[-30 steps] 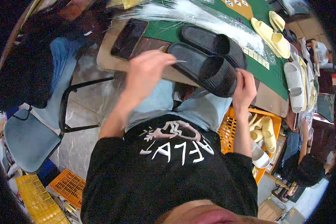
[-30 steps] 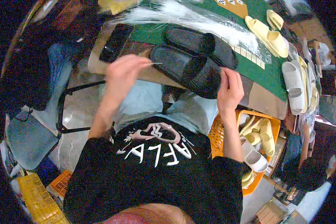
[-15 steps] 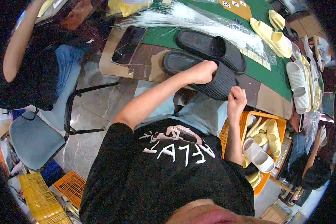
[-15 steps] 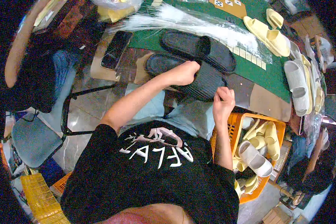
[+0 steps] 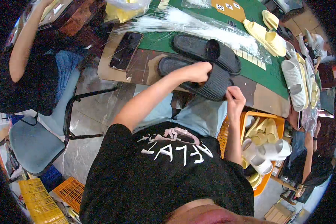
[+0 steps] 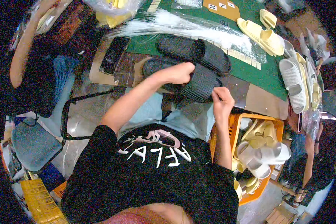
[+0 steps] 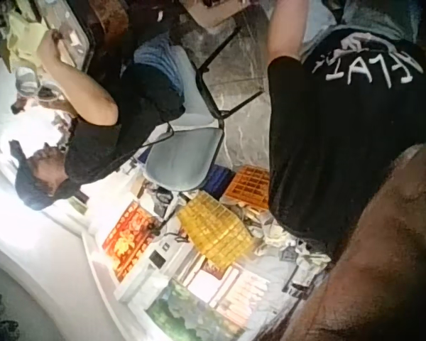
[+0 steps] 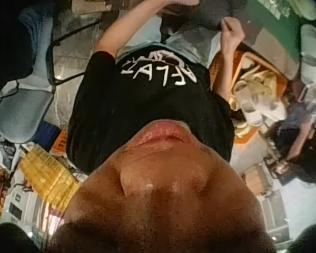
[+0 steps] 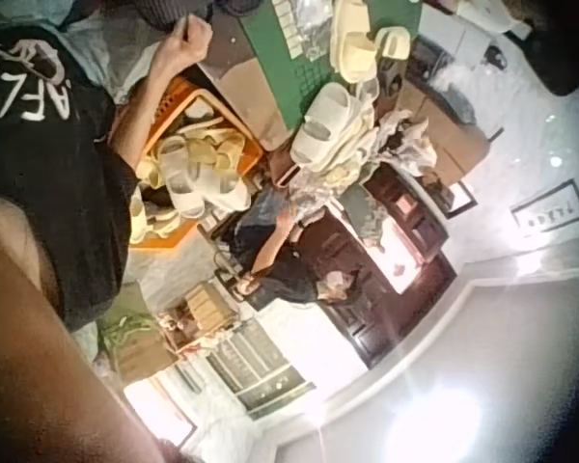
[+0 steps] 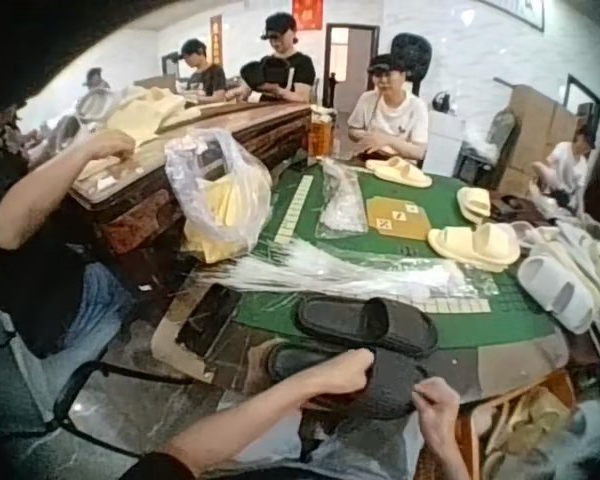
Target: The person binds pairs of slippers together by taking plastic tag fasteners, threading them through each pair of slippers by hand, and securing the fasteners.
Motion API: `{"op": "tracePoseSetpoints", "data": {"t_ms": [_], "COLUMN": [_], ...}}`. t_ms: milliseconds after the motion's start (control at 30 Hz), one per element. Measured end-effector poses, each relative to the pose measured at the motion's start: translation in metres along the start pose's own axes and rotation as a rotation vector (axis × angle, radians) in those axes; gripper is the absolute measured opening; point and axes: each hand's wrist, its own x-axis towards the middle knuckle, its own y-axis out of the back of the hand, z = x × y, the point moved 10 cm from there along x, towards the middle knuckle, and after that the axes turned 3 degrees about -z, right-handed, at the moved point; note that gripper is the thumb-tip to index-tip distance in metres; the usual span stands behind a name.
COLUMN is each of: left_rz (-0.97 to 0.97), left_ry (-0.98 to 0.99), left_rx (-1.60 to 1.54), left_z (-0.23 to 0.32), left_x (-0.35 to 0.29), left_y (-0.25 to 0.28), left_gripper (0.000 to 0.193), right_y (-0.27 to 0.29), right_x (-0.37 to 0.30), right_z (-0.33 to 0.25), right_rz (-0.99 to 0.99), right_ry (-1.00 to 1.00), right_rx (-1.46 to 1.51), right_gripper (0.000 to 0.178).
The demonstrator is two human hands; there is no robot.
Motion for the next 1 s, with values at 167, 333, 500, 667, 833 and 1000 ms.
{"op": "tracePoseSetpoints", "data": {"t_ms": [167, 333, 500, 667, 833, 1000], "left_rz": [0.221, 0.168, 0.565, 0.867, 0.465, 0.563], "left_ry": [0.075, -0.499, -0.392, -0.241, -0.019, 0.145], "left_rx": [-0.633, -1.418, -1.266, -1.083, -0.498, 0.170], "left_z": [-0.044, -0.047, -0.065, -0.040, -0.018, -0.020], "left_x": [-0.069, -0.123, -0.115, -0.096, -0.039, -0.007], "left_y": [0.072, 0.111, 0.128, 0.144, 0.111, 0.096], "left_gripper": [0.017, 0.032, 0.025, 0.020, 0.018, 0.011], "right_y": [0.056, 0.059, 0.016, 0.006, 0.020, 0.033], "right_x": [0.008, 0.012, 0.010, 0.020, 0.051, 0.077], "right_z": [-0.022, 0.039, 0.036, 0.030, 0.048, 0.055], "right_rz": [0.134, 0.178, 0.062, 0.010, 0.045, 0.144], "right_ry": [0.094, -0.388, -0.380, -0.431, -0.392, -0.234], "right_rx": [-0.162, 0.636, 0.715, 0.670, 0.450, -0.102], "right_gripper": [0.004, 0.013, 0.013, 0.014, 0.020, 0.019]}}
